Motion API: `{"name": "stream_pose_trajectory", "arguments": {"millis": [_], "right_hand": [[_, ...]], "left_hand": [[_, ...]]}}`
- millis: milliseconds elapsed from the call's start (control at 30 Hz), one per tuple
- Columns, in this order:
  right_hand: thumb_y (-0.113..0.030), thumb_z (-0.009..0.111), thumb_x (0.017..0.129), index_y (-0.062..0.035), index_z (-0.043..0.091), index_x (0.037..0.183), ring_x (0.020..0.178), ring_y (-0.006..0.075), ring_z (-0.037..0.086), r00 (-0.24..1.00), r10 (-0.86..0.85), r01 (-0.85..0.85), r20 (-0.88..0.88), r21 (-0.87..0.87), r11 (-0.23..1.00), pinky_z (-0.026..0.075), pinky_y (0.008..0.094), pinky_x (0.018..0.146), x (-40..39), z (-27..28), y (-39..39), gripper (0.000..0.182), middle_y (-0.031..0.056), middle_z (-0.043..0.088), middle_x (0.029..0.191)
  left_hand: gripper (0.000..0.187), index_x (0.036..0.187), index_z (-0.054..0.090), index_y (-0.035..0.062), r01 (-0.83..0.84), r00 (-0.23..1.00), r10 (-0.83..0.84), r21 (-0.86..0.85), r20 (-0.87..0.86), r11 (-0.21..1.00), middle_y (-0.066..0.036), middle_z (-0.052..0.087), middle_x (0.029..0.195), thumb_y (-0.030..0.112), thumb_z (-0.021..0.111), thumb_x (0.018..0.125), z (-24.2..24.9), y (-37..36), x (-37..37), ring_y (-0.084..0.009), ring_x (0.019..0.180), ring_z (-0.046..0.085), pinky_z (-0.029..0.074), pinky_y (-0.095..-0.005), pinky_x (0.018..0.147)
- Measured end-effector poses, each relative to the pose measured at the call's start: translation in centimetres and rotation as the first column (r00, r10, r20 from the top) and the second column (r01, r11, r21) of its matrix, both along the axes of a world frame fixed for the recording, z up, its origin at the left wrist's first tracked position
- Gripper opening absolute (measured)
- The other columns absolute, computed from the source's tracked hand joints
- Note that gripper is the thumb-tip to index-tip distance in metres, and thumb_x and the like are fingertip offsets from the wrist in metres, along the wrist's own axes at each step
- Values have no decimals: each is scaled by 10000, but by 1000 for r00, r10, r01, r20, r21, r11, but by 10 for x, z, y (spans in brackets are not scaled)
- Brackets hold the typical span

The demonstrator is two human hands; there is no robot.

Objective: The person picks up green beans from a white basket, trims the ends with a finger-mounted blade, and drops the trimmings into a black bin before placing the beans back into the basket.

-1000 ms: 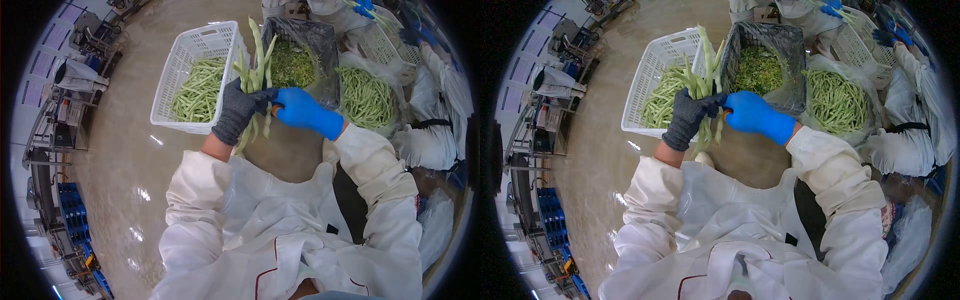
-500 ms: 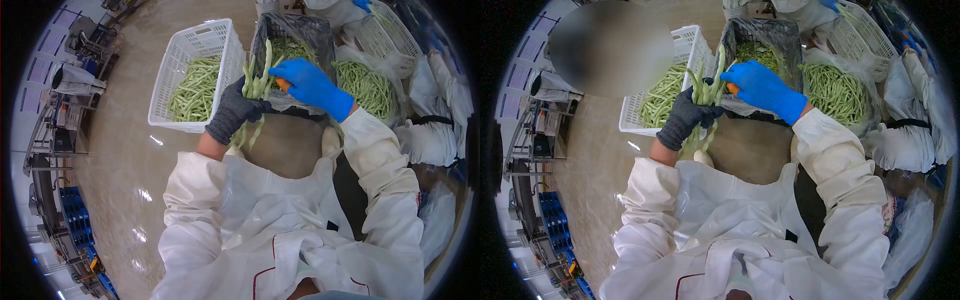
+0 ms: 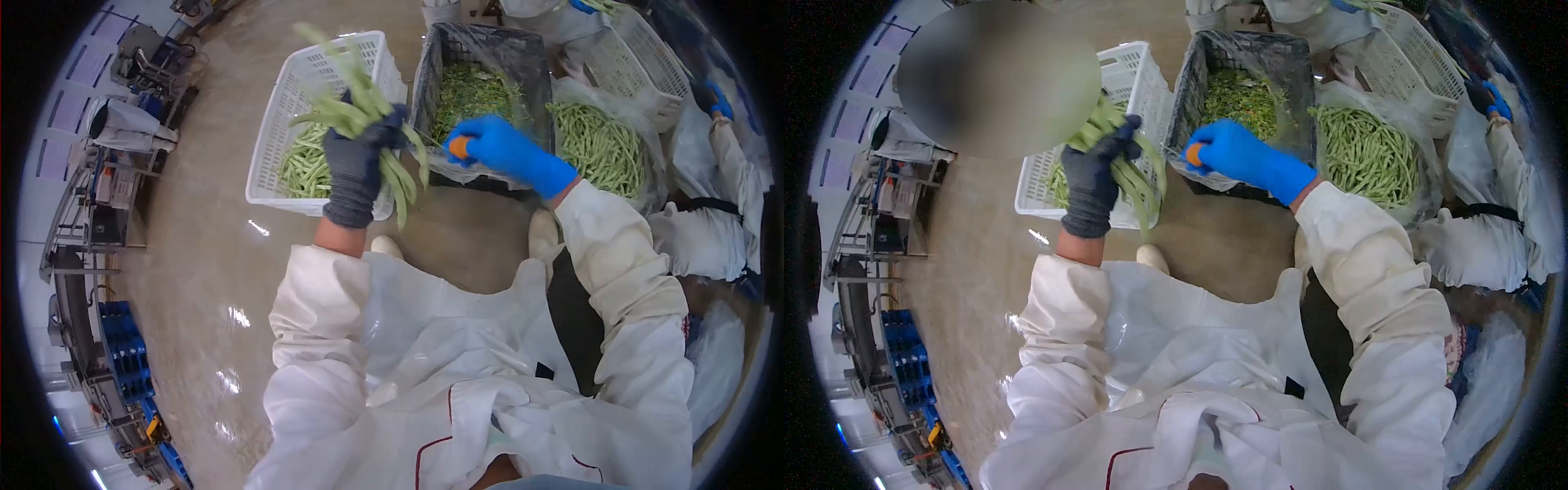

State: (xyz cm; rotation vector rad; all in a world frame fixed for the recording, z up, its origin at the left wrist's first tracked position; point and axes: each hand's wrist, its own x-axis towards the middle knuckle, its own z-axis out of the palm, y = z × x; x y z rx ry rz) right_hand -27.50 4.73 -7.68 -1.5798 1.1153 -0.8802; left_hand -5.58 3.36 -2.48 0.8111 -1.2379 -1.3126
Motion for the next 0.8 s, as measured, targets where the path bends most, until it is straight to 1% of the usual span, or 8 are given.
{"name": "stream_pose_trajectory", "arguments": {"millis": [200, 333, 400, 467, 533, 567, 700, 800], "right_hand": [[-174, 596, 779, -58, 692, 850, 826, 421, 638, 479, -259, 7, -839, -291, 957, 516, 510, 729, -50, -48, -12, 167, 205, 669, 874], [-138, 629, 792, -182, 605, 1252, 1168, 357, 539, 635, -445, 11, -632, -568, 823, 433, 440, 996, -50, -39, -14, 462, 176, 575, 1263], [-137, 604, 891, -70, 515, 1356, 1268, 230, 482, 991, 3, -30, -136, -198, 980, 349, 373, 1078, -29, -28, -22, 478, 117, 512, 1382], [-178, 551, 953, -14, 448, 1394, 1253, 192, 484, 945, 59, -87, 322, 73, 994, 367, 327, 1052, 16, 0, -6, 482, 100, 505, 1378], [-270, 536, 978, -20, 465, 1383, 1151, 166, 527, 995, 97, -97, -20, -8, 995, 418, 295, 971, 16, -13, -9, 482, 80, 570, 1287], [-294, 535, 977, -21, 486, 1367, 1127, 162, 532, 978, 74, -94, 194, 100, 991, 418, 287, 954, 4, -27, -11, 479, 69, 586, 1258], [-290, 529, 983, -8, 518, 1332, 1151, 173, 530, 995, -82, 74, 64, 113, 991, 406, 300, 967, -23, -23, 0, 449, 97, 591, 1258], [-241, 524, 987, 3, 508, 1336, 1170, 185, 519, 964, -28, 48, -263, 72, 996, 399, 311, 979, -75, -59, -31, 425, 110, 577, 1278]], "left_hand": [[582, 1376, 354, 6, -150, 937, 119, -70, -328, 986, -186, 647, 1069, -17, 580, 841, 9, -32, 71, -187, 717, 609, 518, -296, 658], [450, 1309, 443, 45, -240, 946, 212, -91, -246, 966, -118, 652, 1006, 66, 592, 885, -9, -32, 85, -181, 791, 601, 517, -331, 745], [486, 1304, 446, 46, -291, 946, 270, -100, -182, 952, -119, 635, 1038, 63, 617, 850, -16, -19, 69, -197, 835, 595, 513, -343, 766], [522, 1300, 450, 47, -251, 957, 239, -63, -163, 966, -120, 618, 1071, 61, 643, 815, -18, -5, 49, -214, 878, 590, 509, -354, 788], [559, 1295, 453, 48, -180, 968, 183, 33, -171, 983, -121, 601, 1104, 58, 669, 780, -11, 8, 36, -231, 922, 585, 504, -366, 809], [577, 1293, 454, 48, -153, 970, 166, 89, -177, 984, -121, 593, 1120, 56, 682, 763, -6, 16, 32, -239, 944, 583, 502, -372, 820], [651, 1283, 461, 50, -155, 947, 215, 243, -240, 957, -123, 559, 1186, 50, 734, 693, 7, 18, 17, -272, 1031, 573, 493, -395, 863], [518, 1124, 533, 26, -401, 894, 394, 13, -212, 916, -118, 598, 961, 75, 741, 652, -24, -27, 11, -239, 863, 603, 513, -377, 735]]}}
